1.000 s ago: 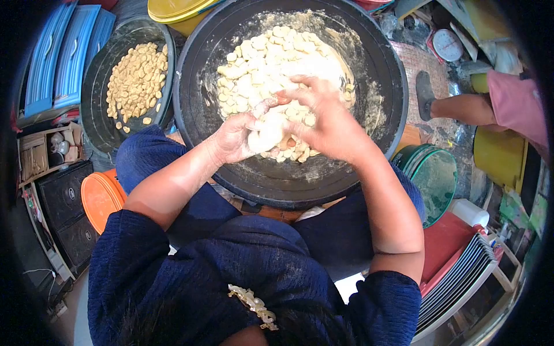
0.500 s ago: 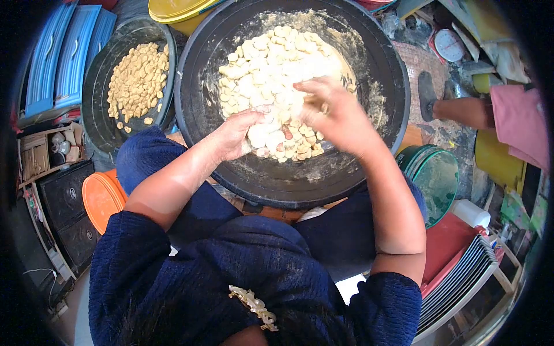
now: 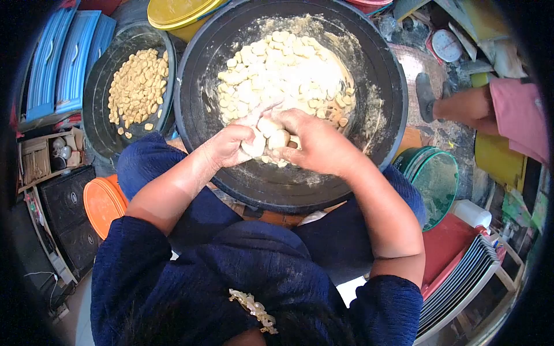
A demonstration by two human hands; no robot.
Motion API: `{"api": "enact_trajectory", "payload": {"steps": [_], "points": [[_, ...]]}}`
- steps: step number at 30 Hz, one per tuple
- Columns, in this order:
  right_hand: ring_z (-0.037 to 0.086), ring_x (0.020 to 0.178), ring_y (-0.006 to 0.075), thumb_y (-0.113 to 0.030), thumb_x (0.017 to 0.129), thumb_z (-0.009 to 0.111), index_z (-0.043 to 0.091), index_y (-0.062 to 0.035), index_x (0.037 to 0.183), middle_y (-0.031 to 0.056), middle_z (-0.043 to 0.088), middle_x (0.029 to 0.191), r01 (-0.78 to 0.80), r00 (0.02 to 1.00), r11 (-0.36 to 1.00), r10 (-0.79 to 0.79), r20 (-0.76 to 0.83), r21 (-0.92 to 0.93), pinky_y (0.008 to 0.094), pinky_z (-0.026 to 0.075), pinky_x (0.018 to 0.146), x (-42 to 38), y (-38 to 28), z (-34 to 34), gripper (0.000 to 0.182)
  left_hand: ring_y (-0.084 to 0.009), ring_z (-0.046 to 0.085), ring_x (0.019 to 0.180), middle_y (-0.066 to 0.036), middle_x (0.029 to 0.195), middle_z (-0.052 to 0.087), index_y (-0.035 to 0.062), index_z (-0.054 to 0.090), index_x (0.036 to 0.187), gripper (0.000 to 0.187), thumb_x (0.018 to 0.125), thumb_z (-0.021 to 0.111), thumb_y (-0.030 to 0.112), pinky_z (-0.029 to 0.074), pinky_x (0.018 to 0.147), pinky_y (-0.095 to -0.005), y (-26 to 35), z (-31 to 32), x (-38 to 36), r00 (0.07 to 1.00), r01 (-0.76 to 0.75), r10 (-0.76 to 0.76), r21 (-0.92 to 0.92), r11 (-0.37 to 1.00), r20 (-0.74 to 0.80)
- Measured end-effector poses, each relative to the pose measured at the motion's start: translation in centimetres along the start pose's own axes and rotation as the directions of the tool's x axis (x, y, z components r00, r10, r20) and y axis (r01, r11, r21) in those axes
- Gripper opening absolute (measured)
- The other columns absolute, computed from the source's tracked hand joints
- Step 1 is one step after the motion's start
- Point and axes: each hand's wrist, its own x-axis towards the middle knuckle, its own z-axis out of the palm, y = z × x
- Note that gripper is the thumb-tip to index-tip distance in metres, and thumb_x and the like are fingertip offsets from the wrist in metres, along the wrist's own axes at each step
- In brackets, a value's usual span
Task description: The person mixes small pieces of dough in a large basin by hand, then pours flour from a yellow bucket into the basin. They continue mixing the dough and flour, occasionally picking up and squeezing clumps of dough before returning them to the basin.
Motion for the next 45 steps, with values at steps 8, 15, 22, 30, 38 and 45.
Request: {"api": "enact_trajectory", "payload": {"steps": [8,15,22,30,38,45], "points": [[0.061,0.084,0.0185,0.007,0.073,0.048,0.06,-0.0004,0.103,0.0145,0.063,0.093,-0.114,0.99,0.974,0.128,-0.057,0.197,0.027,0.047,0.076,0.4,1.3,-1.2,0.033,-0.0334,0.055,0.106,-0.02,0.119,0.049,0.0041,0.028,0.135,0.062,0.075,0.046,0.002,0.052,0.082,-0.0423,0.4,0.7,0.1,0.995,0.093,-0.093,0.024,0.995,-0.033],[0.06,0.084,0.0288,-0.003,0.072,0.056,0.059,-0.001,0.097,0.0128,0.061,0.09,-0.231,0.971,0.965,0.221,-0.09,-0.124,0.0366,0.046,0.079,0.6,1.2,-1.7,0.025,-0.0213,0.062,0.072,-0.013,0.09,0.059,0.0032,0.036,0.126,0.045,0.09,0.049,0.026,0.052,0.057,-0.0291,-0.1,-0.4,0.2,0.982,0.159,-0.132,0.216,0.963,-0.135],[0.047,0.108,0.0345,-0.017,0.077,0.062,0.054,-0.0086,0.116,0.0152,0.054,0.111,0.111,0.993,0.989,-0.114,-0.023,-0.096,0.0423,0.037,0.094,0.3,-0.1,1.4,0.04,-0.0134,0.057,0.082,-0.01,0.098,0.057,0.0126,0.036,0.132,0.05,0.094,0.037,0.046,0.047,0.059,-0.0277,-0.6,1.2,0.8,0.958,-0.004,-0.023,-0.092,0.996,-0.287],[0.061,0.079,0.0349,-0.018,0.082,0.059,0.061,-0.0047,0.101,0.0191,0.062,0.084,-0.195,0.977,0.981,0.192,-0.095,-0.025,0.0398,0.049,0.072,0.7,1.8,0.3,0.023,-0.0173,0.056,0.089,-0.008,0.108,0.056,0.0086,0.042,0.129,0.047,0.087,0.059,0.022,0.047,0.07,-0.0298,-0.1,-0.5,0.7,0.979,0.161,-0.084,0.444,0.882,-0.188],[0.05,0.11,0.0264,-0.024,0.082,0.064,0.055,-0.009,0.12,0.0146,0.054,0.12,-0.354,0.928,0.934,0.344,0.143,0.049,0.0358,0.038,0.095,-0.1,13.0,-2.8,0.042,-0.0384,0.048,0.113,-0.026,0.131,0.036,0.0054,0.042,0.131,0.064,0.078,0.064,0.033,0.039,0.097,-0.0402,-1.9,-0.9,-1.3,0.99,0.14,0.028,0.952,-0.272,-0.138],[0.05,0.111,0.0259,-0.029,0.08,0.066,0.04,-0.0087,0.133,0.0176,0.048,0.127,-0.703,0.665,0.633,0.747,-0.016,0.325,0.0353,0.04,0.091,6.9,28.6,1.3,0.063,-0.0388,0.051,0.106,-0.025,0.117,0.05,0.0021,0.047,0.125,0.057,0.08,0.062,0.033,0.042,0.092,-0.0415,-1.0,-2.8,-1.8,0.9,0.292,-0.235,0.907,-0.303,-0.368]]}}
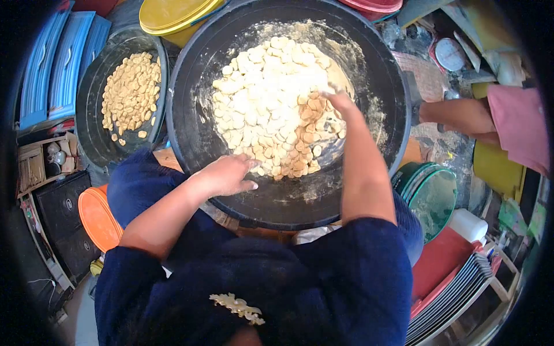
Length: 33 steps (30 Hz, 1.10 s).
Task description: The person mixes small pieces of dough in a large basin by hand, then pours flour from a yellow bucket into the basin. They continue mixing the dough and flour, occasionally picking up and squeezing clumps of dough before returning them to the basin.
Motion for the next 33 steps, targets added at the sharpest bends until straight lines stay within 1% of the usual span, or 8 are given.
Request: {"api": "enact_trajectory", "payload": {"steps": [3,5,9,11,19,24,27,33], "points": [[0.046,0.116,0.0358,-0.05,0.075,0.063,0.046,0.0038,0.123,0.0281,0.051,0.119,0.295,0.874,0.93,-0.17,-0.456,0.22,0.0499,0.032,0.099,8.5,3.2,8.5,0.074,-0.0381,0.054,0.1,-0.023,0.108,0.055,0.0006,0.048,0.123,0.055,0.08,0.062,0.032,0.043,0.088,-0.0419,-1.5,0.6,0.5,1.0,-0.015,0.015,-0.038,0.999,-0.015],[0.02,0.13,0.0447,-0.058,0.077,0.052,0.029,-0.0025,0.137,0.0295,0.027,0.139,-0.155,0.859,0.858,-0.129,-0.496,-0.49,0.0715,0.01,0.097,5.2,1.2,18.4,0.085,-0.0381,0.054,0.099,-0.023,0.108,0.055,0.0001,0.048,0.122,0.054,0.08,0.062,0.032,0.043,0.088,-0.042,-2.0,0.9,0.6,1.0,-0.015,0.015,-0.08,0.997,0.004],[0.022,0.13,0.0415,-0.045,0.08,0.055,0.039,-0.0094,0.132,0.0166,0.037,0.136,0.159,0.869,0.738,-0.419,-0.262,-0.655,0.0634,0.018,0.101,-3.8,2.9,23.5,0.065,-0.0381,0.055,0.098,-0.023,0.107,0.055,-0.0011,0.048,0.121,0.053,0.081,0.061,0.031,0.044,0.086,-0.042,-2.6,-0.3,1.4,0.999,0.035,-0.035,-0.032,0.999,0.013],[0.031,0.126,0.0376,-0.04,0.083,0.054,0.045,-0.0159,0.128,0.0106,0.041,0.132,0.545,0.816,0.312,-0.412,0.406,-0.778,0.059,0.024,0.101,-3.9,6.2,19.2,0.052,-0.0381,0.055,0.097,-0.023,0.106,0.055,-0.0013,0.049,0.12,0.052,0.081,0.061,0.03,0.045,0.085,-0.0422,-2.9,-0.8,1.5,0.999,0.035,-0.035,-0.03,0.999,0.0],[0.021,0.132,0.0339,-0.044,0.073,0.058,0.038,-0.0177,0.134,0.0148,0.028,0.14,0.439,0.755,0.82,-0.558,-0.343,-0.367,0.0638,0.011,0.102,6.0,3.2,13.9,0.07,-0.0372,0.056,0.093,-0.022,0.104,0.055,-0.0025,0.049,0.118,0.051,0.081,0.06,0.03,0.045,0.083,-0.0427,-2.5,-0.8,2.0,0.995,-0.011,0.008,-0.03,0.999,-0.098],[0.025,0.129,0.0364,-0.032,0.074,0.064,0.043,-0.0226,0.132,0.0128,0.032,0.139,0.099,0.962,0.701,-0.248,-0.111,-0.706,0.0639,0.023,0.099,0.5,-8.7,19.7,0.062,-0.038,0.056,0.094,-0.023,0.103,0.055,-0.0037,0.049,0.118,0.052,0.081,0.06,0.031,0.045,0.084,-0.0432,-1.3,-1.7,2.7,0.998,0.0,-0.002,-0.027,1.0,-0.055],[0.035,0.125,0.0318,-0.026,0.074,0.066,0.052,-0.0227,0.123,0.0108,0.036,0.138,0.41,0.862,0.528,-0.492,0.125,-0.744,0.0602,0.032,0.096,0.3,-2.7,21.5,0.051,-0.0388,0.056,0.093,-0.023,0.102,0.056,-0.0034,0.05,0.116,0.051,0.08,0.061,0.032,0.044,0.085,-0.0437,-1.2,-2.9,2.6,0.998,0.017,-0.017,-0.009,1.0,-0.056],[0.055,0.099,0.0189,-0.003,0.074,0.062,0.055,-0.0102,0.114,0.0087,0.058,0.103,0.006,0.943,1.0,0.003,0.333,-0.027,0.0318,0.048,0.081,-0.4,5.4,12.2,0.042,-0.0379,0.057,0.095,-0.022,0.109,0.056,-0.0003,0.05,0.116,0.049,0.079,0.063,0.029,0.044,0.088,-0.0414,-2.9,-3.2,3.9,0.986,0.107,-0.114,-0.066,0.992,-0.117]]}}
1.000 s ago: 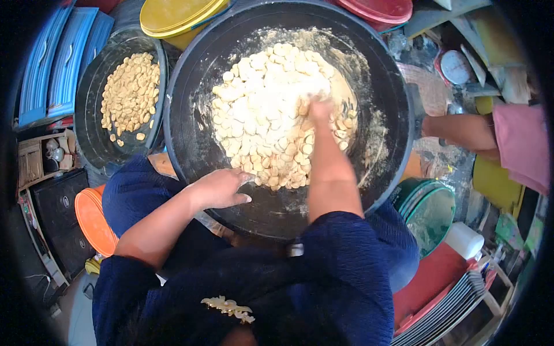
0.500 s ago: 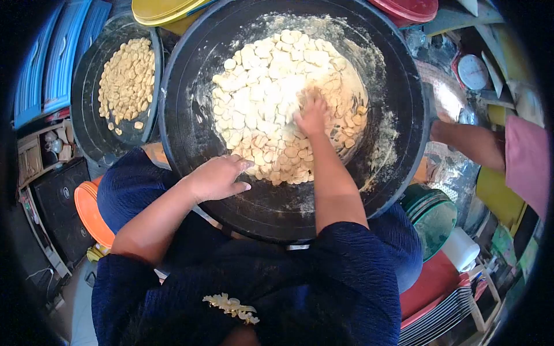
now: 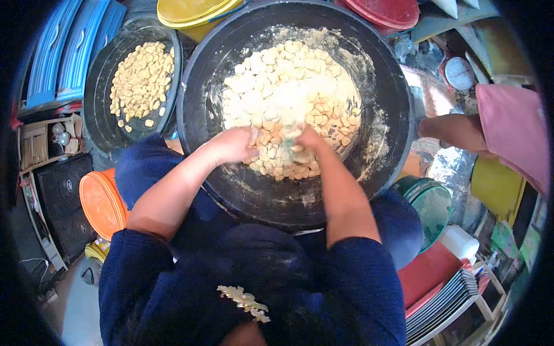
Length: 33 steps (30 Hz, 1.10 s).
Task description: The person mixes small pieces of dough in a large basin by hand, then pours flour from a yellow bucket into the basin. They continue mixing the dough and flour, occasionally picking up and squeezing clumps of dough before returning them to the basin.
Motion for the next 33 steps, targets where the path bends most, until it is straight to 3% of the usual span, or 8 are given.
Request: {"api": "enact_trajectory", "payload": {"steps": [3,4,6,10,21,25,29,33], "points": [[0.054,0.102,0.0174,0.0,0.073,0.061,0.048,-0.0059,0.117,0.0091,0.054,0.108,-0.047,0.965,0.871,-0.088,0.248,0.49,0.0291,0.048,0.08,-11.3,-11.1,-2.4,0.046,-0.033,0.057,0.097,-0.016,0.117,0.053,0.0038,0.044,0.123,0.05,0.08,0.064,0.021,0.046,0.087,-0.0411,0.0,2.3,1.4,0.875,-0.283,0.089,-0.353,0.892,-0.477],[0.054,0.102,0.0174,0.0,0.073,0.061,0.048,-0.0059,0.117,0.0091,0.054,0.108,-0.04,0.967,0.87,-0.09,0.24,0.491,0.0291,0.048,0.08,-14.8,-14.2,-2.4,0.046,-0.033,0.057,0.097,-0.016,0.117,0.053,0.0038,0.044,0.123,0.05,0.08,0.064,0.021,0.046,0.087,-0.0411,1.3,2.2,1.0,0.872,-0.29,0.098,-0.347,0.892,-0.479],[0.055,0.101,0.0191,0.002,0.073,0.061,0.044,-0.0056,0.118,0.0098,0.05,0.114,0.174,0.934,0.854,-0.3,0.192,0.49,0.029,0.047,0.082,-20.6,-17.9,-1.9,0.049,-0.0261,0.057,0.096,-0.01,0.118,0.05,0.0086,0.042,0.123,0.047,0.082,0.063,0.013,0.05,0.081,-0.0398,4.3,0.7,-0.5,0.985,-0.175,0.022,-0.974,0.143,-0.174],[0.055,0.101,0.0177,0.003,0.075,0.062,0.044,-0.0038,0.12,0.0106,0.054,0.113,0.53,0.843,0.822,-0.484,-0.235,0.209,0.028,0.044,0.088,-26.5,-18.3,-0.9,0.05,-0.0187,0.056,0.093,-0.01,0.099,0.054,0.0062,0.047,0.11,0.033,0.08,0.059,0.004,0.052,0.067,-0.0344,6.3,-0.9,-1.4,0.956,-0.166,0.212,-0.97,-0.176,-0.202],[0.059,0.08,0.0175,-0.004,0.084,0.055,0.053,0.0013,0.111,0.0137,0.055,0.107,0.484,0.874,0.427,-0.271,-0.403,0.764,0.026,0.052,0.057,-26.0,-17.9,-0.2,0.028,-0.0238,0.058,0.096,-0.012,0.109,0.054,0.0036,0.047,0.114,0.044,0.07,0.052,0.005,0.052,0.077,-0.04,6.4,0.0,-2.9,0.899,-0.298,0.226,-0.903,-0.311,-0.375],[0.058,0.093,0.0175,0.0,0.081,0.06,0.049,0.0015,0.116,0.0124,0.054,0.112,0.646,0.749,0.555,-0.33,-0.574,0.525,0.0267,0.053,0.068,-26.8,-19.2,-0.2,0.036,-0.0224,0.058,0.097,-0.009,0.11,0.055,0.004,0.045,0.118,0.046,0.075,0.06,0.013,0.051,0.079,-0.0377,5.6,-0.4,-3.4,0.835,-0.346,0.315,-0.876,-0.337,-0.451],[0.055,0.104,0.0207,0.005,0.079,0.058,0.044,0.0011,0.122,0.012,0.051,0.12,0.601,0.797,0.647,-0.528,-0.292,0.469,0.0322,0.049,0.084,-27.1,-18.8,1.0,0.045,-0.0198,0.058,0.094,-0.008,0.104,0.058,0.0033,0.046,0.118,0.043,0.08,0.062,0.017,0.051,0.075,-0.0344,7.4,-0.7,-4.8,0.902,-0.298,0.218,-0.902,-0.311,-0.373],[0.054,0.107,0.0221,0.005,0.079,0.052,0.045,-0.0008,0.123,0.0131,0.053,0.119,0.627,0.778,0.738,-0.576,-0.249,0.25,0.0323,0.047,0.088,-27.2,-18.3,0.5,0.046,-0.0183,0.058,0.093,-0.009,0.104,0.058,0.003,0.046,0.121,0.045,0.079,0.06,0.006,0.051,0.074,-0.032,6.2,0.2,-4.1,0.946,-0.293,0.151,-0.956,0.026,-0.286]]}}
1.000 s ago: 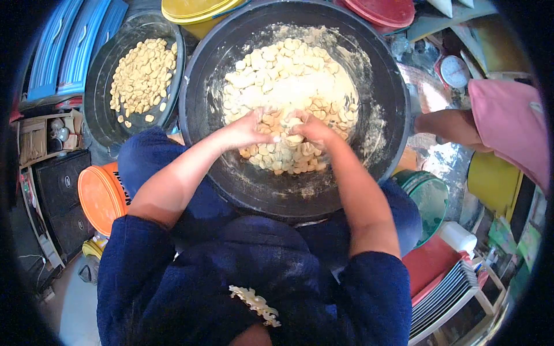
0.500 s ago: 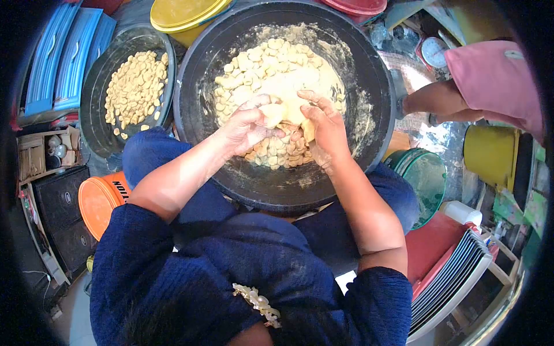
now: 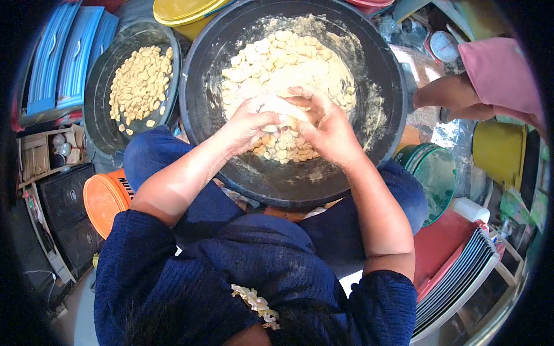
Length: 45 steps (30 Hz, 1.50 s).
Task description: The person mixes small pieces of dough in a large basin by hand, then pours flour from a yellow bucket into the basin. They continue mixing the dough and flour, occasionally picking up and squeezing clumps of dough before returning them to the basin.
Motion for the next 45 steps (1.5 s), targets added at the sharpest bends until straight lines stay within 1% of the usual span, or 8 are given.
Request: {"api": "enact_trajectory", "payload": {"steps": [2,16,19,28,31,33,36,45], "points": [[0.058,0.101,0.02,0.008,0.074,0.047,0.052,-0.0017,0.115,0.0135,0.061,0.106,0.104,0.976,0.828,-0.192,-0.104,-0.551,0.0303,0.047,0.086,0.6,-0.3,-1.5,0.042,-0.0195,0.06,0.089,-0.011,0.103,0.059,-0.0014,0.049,0.118,0.04,0.078,0.055,0.002,0.051,0.071,-0.0303,0.2,-0.1,0.0,0.999,-0.008,0.009,0.029,1.0,-0.049],[0.058,0.094,0.0149,-0.002,0.082,0.059,0.06,-0.003,0.108,0.0066,0.064,0.099,-0.032,0.965,0.992,-0.002,-0.262,-0.125,0.0297,0.046,0.085,0.5,-0.8,-1.8,0.026,-0.0209,0.062,0.074,-0.015,0.086,0.064,-0.0022,0.053,0.113,0.04,0.087,0.033,0.02,0.051,0.06,-0.0315,0.0,-0.8,-0.1,0.955,0.239,-0.222,-0.069,0.968,0.197],[0.05,0.113,0.0259,-0.006,0.077,0.065,0.057,-0.005,0.113,0.0154,0.055,0.118,0.257,0.935,0.691,-0.354,-0.007,-0.676,0.0351,0.037,0.098,0.8,-1.3,-4.1,0.037,-0.0194,0.062,0.072,-0.013,0.085,0.064,-0.0013,0.056,0.11,0.038,0.089,0.035,0.022,0.051,0.06,-0.0297,-0.2,-0.8,0.0,0.963,0.206,-0.204,0.007,0.979,0.177],[0.057,0.097,0.0186,-0.009,0.082,0.061,0.053,-0.0029,0.117,0.0101,0.06,0.108,-0.154,0.981,0.944,0.113,-0.155,-0.291,0.0305,0.044,0.087,1.4,0.6,-2.9,0.037,-0.017,0.06,0.067,-0.012,0.081,0.062,-0.0017,0.06,0.093,0.04,0.088,0.049,0.037,0.05,0.06,-0.0269,-0.9,-0.9,-0.3,0.953,0.218,-0.224,0.051,0.975,0.205],[0.058,0.097,0.0216,-0.018,0.086,0.06,0.051,-0.0031,0.12,0.0106,0.059,0.109,0.199,0.954,0.599,-0.299,0.013,-0.775,0.0326,0.041,0.091,1.4,1.5,-3.2,0.038,-0.0172,0.058,0.065,-0.011,0.077,0.061,-0.0014,0.061,0.085,0.04,0.086,0.054,0.038,0.048,0.058,-0.0259,-0.7,-1.5,-0.6,0.912,0.156,-0.175,0.081,0.984,0.372],[0.059,0.097,0.0265,-0.029,0.088,0.058,0.048,-0.0037,0.123,0.012,0.059,0.108,-0.058,0.998,0.97,0.061,0.006,-0.238,0.0373,0.039,0.095,0.8,2.5,-1.0,0.045,-0.0175,0.058,0.064,-0.011,0.075,0.06,-0.0015,0.061,0.082,0.041,0.084,0.056,0.039,0.047,0.057,-0.0255,-0.7,-1.5,-0.5,0.861,0.127,-0.138,0.057,0.99,0.489],[0.052,0.107,0.0252,-0.029,0.084,0.063,0.041,-0.0043,0.13,0.0111,0.05,0.123,-0.64,0.765,0.645,0.484,0.425,0.417,0.0418,0.041,0.091,1.3,4.5,-0.3,0.057,-0.018,0.057,0.063,-0.011,0.072,0.058,-0.0025,0.059,0.085,0.041,0.082,0.06,0.039,0.046,0.055,-0.0255,-0.6,-1.3,-0.5,0.852,0.03,0.004,-0.056,0.998,0.523],[0.056,0.084,0.0115,-0.012,0.084,0.062,0.053,-0.0027,0.115,0.0047,0.059,0.102,-0.254,0.967,0.877,0.226,0.116,0.408,0.0289,0.047,0.077,1.8,2.8,-1.3,0.033,-0.0141,0.059,0.081,-0.01,0.097,0.061,-0.0004,0.051,0.115,0.036,0.087,0.053,0.022,0.051,0.069,-0.0263,1.3,-1.0,-1.0,0.999,0.023,-0.025,-0.046,0.999,-0.033]]}}
